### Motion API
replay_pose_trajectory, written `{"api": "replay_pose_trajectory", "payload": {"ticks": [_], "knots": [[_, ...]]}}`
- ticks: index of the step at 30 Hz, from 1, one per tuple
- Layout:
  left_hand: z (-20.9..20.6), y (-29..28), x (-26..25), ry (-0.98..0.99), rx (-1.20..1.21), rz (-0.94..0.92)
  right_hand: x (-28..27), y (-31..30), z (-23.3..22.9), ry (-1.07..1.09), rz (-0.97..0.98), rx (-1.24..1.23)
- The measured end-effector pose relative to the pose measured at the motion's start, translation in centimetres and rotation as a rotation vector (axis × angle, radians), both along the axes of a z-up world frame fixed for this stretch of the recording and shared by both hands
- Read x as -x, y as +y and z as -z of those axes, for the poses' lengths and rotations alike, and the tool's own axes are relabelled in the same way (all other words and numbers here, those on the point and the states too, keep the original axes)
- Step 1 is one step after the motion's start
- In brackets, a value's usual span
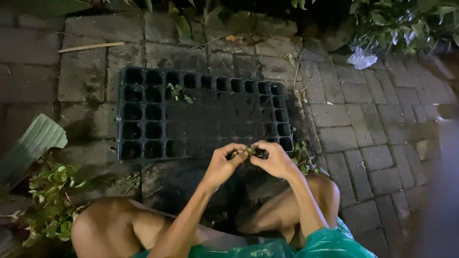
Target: Removing seedlings from a nursery tray, clearing the tray, and then replanting them into the cells with fresh soil.
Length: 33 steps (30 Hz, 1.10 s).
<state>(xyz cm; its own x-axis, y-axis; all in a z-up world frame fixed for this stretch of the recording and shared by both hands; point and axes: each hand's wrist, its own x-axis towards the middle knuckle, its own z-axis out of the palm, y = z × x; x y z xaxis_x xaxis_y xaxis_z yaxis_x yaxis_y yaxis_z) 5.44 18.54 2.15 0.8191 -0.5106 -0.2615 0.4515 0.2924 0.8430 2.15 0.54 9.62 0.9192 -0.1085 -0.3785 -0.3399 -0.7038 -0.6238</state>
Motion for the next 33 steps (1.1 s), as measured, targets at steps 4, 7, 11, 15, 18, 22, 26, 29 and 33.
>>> {"api": "replay_pose_trajectory", "payload": {"ticks": [4,7,11,15,18,22,26,29,33], "knots": [[-0.7,0.7,-0.8,0.051,0.054,-0.155,-2.8,-0.4,1.3,-0.063,0.049,-0.097],[-0.7,1.3,-1.5,0.133,0.131,-0.330,-6.0,-0.1,1.6,-0.145,0.138,-0.176],[1.4,0.6,-2.1,0.224,0.197,-0.449,-10.4,-1.5,3.3,-0.255,0.326,-0.324],[1.1,0.2,-2.5,0.224,0.189,-0.446,-13.2,-2.2,4.5,-0.281,0.293,-0.372],[0.4,0.1,-2.4,0.270,0.189,-0.418,-14.9,-0.6,4.9,-0.269,0.308,-0.383],[0.4,0.3,-2.6,0.335,0.234,-0.331,-16.9,2.3,4.7,-0.280,0.159,-0.385],[-0.4,1.0,-2.8,0.349,0.249,-0.249,-18.7,4.1,5.9,-0.307,0.025,-0.383],[0.4,0.6,-2.8,0.277,0.296,-0.254,-19.1,5.8,4.8,-0.277,-0.002,-0.359],[-0.1,0.9,-2.8,0.336,0.279,-0.219,-19.2,5.7,5.1,-0.173,0.012,-0.449]]}}
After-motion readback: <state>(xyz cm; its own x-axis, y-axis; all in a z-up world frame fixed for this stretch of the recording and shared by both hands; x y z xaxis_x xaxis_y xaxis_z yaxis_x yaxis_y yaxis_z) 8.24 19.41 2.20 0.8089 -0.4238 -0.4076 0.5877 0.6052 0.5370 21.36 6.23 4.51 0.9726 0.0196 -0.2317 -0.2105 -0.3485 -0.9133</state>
